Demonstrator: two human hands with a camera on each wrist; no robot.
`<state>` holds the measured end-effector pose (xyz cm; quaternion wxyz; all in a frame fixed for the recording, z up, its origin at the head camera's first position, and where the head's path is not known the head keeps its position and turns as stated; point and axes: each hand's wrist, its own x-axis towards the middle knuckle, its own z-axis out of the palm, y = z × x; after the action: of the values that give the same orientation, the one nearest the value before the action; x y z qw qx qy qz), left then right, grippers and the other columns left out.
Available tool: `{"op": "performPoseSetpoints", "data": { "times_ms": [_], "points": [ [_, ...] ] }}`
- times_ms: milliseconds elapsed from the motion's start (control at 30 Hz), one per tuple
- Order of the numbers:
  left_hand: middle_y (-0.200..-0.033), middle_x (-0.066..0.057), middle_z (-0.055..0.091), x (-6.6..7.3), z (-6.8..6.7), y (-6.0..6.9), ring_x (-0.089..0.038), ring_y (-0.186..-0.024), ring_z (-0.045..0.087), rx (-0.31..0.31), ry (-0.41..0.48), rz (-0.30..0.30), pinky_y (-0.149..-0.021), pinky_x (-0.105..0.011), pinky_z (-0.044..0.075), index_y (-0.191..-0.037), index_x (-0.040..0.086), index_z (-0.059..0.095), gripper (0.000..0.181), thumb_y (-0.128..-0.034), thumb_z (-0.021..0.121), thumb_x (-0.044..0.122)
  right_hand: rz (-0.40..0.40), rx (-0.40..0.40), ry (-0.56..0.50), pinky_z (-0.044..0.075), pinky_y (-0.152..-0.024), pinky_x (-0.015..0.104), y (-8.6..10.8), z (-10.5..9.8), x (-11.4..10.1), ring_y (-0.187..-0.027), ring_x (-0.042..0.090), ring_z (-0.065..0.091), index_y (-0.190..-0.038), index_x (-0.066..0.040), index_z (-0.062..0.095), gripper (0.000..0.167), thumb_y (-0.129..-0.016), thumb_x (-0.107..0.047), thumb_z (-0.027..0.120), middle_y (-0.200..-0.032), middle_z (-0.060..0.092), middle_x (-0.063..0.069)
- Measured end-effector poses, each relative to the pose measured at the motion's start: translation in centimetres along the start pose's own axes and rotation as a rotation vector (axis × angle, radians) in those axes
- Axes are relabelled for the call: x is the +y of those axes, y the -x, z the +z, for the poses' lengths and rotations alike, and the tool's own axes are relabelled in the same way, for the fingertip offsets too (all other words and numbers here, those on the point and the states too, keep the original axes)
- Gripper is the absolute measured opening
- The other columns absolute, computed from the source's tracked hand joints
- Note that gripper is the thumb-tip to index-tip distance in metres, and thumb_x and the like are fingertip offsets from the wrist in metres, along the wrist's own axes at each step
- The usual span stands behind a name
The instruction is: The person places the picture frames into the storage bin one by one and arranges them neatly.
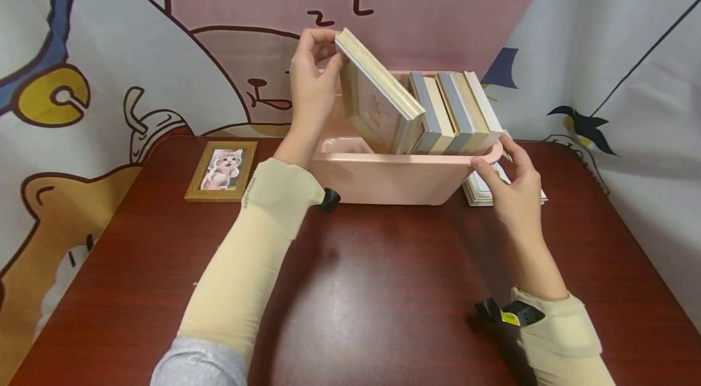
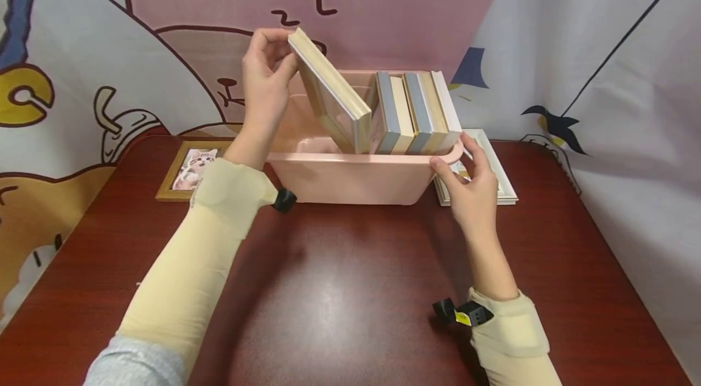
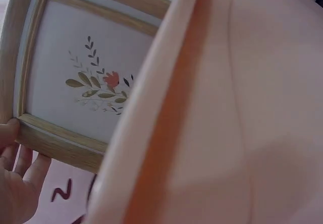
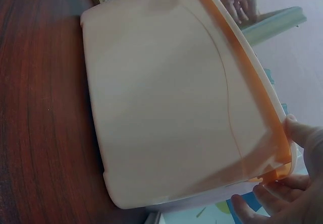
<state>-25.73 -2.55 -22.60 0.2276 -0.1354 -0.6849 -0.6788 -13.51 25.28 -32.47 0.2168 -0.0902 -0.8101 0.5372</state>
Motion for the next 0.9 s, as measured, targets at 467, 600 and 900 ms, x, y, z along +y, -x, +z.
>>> {"op": "performPoseSetpoints", "data": {
  "times_ms": [467,600,900],
  "points": [
    [-0.118,-0.015,0.071,-2.3,4.0,-1.3,-0.019,-0.11,0.067,-0.153,-0.172,-0.109,-0.091,-0.016,0.054,-0.117,-0.002,0.062,0.022,-0.0949,0.062,-0.001,-0.002,-0.007,-0.007,0.046,-0.112,0.034,0.1,0.1,-0.2,-0.14,0.023,0.049,-0.15,-0.02,0.045,0.063,-0.093,-0.02,0.071,-0.154,0.048,0.002],
    [-0.118,-0.012,0.072,-2.8,5.0,-1.4,-0.017,-0.11,0.067,-0.198,-0.255,-0.143,-0.092,-0.015,0.052,-0.117,0.002,0.063,0.021,-0.0957,0.063,0.002,-0.002,-0.011,-0.002,0.046,-0.112,0.035,0.1,0.0,-0.2,-0.141,0.023,0.048,-0.151,-0.02,0.044,0.063,-0.093,-0.02,0.07,-0.155,0.047,0.002],
    [-0.124,-0.007,0.07,-3.7,5.3,-1.1,-0.016,-0.115,0.065,-0.274,-0.359,-0.244,-0.098,-0.018,0.05,-0.118,0.006,0.062,0.021,-0.0967,0.061,0.003,-0.012,0.004,-0.003,0.047,-0.111,0.033,0.2,0.2,-0.1,-0.139,0.024,0.051,-0.15,-0.019,0.045,0.062,-0.093,-0.018,0.07,-0.153,0.049,0.004]
  ]
}}
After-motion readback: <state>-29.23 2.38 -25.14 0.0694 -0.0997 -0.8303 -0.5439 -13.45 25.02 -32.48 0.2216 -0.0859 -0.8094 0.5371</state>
